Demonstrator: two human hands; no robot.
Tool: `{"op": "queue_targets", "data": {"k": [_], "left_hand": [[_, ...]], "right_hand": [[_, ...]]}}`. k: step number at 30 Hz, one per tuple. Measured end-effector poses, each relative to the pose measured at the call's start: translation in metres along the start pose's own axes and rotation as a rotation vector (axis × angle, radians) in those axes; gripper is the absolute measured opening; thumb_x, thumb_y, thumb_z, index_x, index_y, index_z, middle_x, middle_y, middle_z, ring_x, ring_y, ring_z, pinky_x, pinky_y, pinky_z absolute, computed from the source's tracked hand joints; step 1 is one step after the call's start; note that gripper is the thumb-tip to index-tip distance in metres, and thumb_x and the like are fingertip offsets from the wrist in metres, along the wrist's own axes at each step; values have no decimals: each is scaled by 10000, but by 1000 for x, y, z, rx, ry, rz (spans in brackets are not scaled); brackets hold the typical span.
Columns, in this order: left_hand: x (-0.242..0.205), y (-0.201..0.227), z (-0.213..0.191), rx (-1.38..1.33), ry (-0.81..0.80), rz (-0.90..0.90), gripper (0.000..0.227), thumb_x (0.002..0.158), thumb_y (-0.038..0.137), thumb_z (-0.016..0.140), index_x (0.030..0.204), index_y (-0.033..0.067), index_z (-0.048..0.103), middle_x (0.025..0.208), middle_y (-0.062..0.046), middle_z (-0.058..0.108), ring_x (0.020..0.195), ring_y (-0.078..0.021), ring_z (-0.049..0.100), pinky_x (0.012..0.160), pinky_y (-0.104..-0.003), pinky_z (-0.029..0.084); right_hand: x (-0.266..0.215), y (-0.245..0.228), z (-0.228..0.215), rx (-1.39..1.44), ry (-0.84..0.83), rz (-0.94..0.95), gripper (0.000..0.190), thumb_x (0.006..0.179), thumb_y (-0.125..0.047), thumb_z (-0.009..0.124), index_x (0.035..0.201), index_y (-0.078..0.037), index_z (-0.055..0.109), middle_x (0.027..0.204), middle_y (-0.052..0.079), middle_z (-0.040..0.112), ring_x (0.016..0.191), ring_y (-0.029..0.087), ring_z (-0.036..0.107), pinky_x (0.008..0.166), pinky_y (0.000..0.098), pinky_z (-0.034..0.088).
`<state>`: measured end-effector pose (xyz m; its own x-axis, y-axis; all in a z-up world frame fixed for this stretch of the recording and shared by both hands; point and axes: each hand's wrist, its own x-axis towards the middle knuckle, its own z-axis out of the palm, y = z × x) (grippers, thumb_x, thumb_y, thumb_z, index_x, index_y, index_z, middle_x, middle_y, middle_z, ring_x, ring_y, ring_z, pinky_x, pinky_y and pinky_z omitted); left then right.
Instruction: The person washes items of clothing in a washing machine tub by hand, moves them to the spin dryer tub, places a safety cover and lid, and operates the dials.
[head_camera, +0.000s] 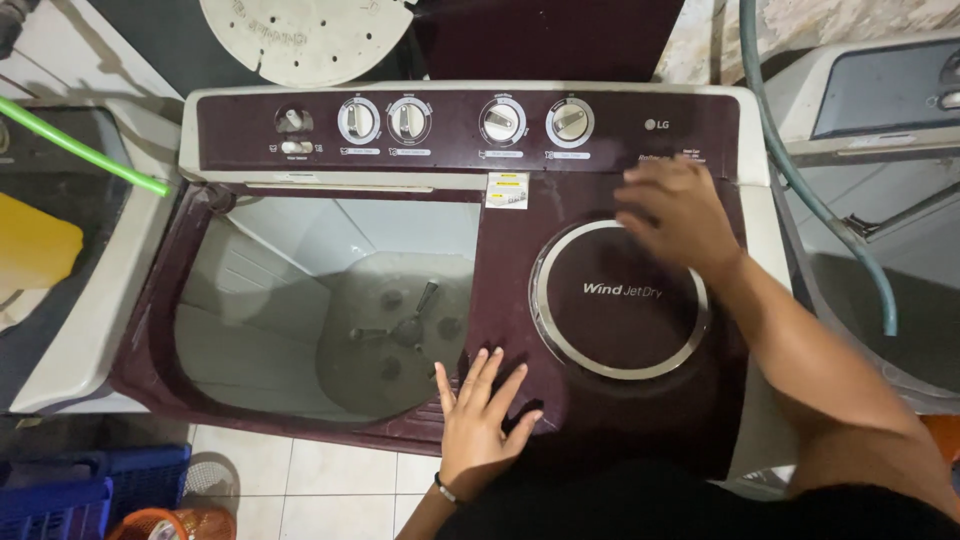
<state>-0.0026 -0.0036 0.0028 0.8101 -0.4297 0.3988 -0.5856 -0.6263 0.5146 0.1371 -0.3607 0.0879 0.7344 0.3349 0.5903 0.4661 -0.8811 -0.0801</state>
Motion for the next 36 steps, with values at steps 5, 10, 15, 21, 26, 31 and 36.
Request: {"op": "queue_targets", "data": {"k": [5,10,15,21,26,31,36], "left_hand": [[-1,3,-3,3,33,-1,654,834,408,797,1415,168,615,1559,-178,439,1484,-359,365,1197,-701,44],[-2,4,-2,13,84,14,743,811,441,806,1456,164,561,1596,-243,345,1505,-421,293,1189,-708,38],[-5,3,-1,33,148,109,802,797,493,808,1476,167,533,1608,-289,280,1511,-470,246,1173,-742,19],[-7,3,2,64,1,333,550,896,479,801,1337,170,689,1401,-35,627,1390,-224,522,1233,-769,122],[-11,1,4,57,-13,449,390,888,411,753,1191,166,754,1276,-50,699,1300,-295,596,1195,-742,173],[-24,-15,3,-187,-9,478,329,942,376,766,1208,183,752,1264,-17,719,1303,-235,633,1288,-702,168],[-59,-43,-9,-319,-45,500,292,929,325,764,1190,193,770,1238,-10,728,1267,-215,661,1288,-693,159]], "right_hand": [[-58,-62,-48,73,-87,-54,354,766,-272,823,1089,-148,746,1244,58,666,1237,277,607,1122,523,397],[-132,-107,-69,164,-129,54,302,766,-254,816,1042,-151,745,1241,61,668,1230,283,610,1104,513,416],[-196,-151,-68,329,-30,161,329,766,-212,818,1069,-116,734,1253,93,662,1222,286,610,1085,493,465],[-241,-187,-55,351,8,275,343,765,-163,799,1093,-84,736,1270,132,650,1235,328,598,1093,495,457],[-264,-207,-41,231,-44,398,327,822,-144,785,1140,-93,729,1333,105,647,1314,293,582,1206,528,411],[-289,-204,-9,-98,-113,416,346,894,-323,762,1166,-110,737,1320,117,657,1334,323,572,1221,542,372],[-296,-189,15,-131,123,291,311,1024,-346,671,1108,-48,706,1187,168,653,1196,351,589,1114,522,372]]}}
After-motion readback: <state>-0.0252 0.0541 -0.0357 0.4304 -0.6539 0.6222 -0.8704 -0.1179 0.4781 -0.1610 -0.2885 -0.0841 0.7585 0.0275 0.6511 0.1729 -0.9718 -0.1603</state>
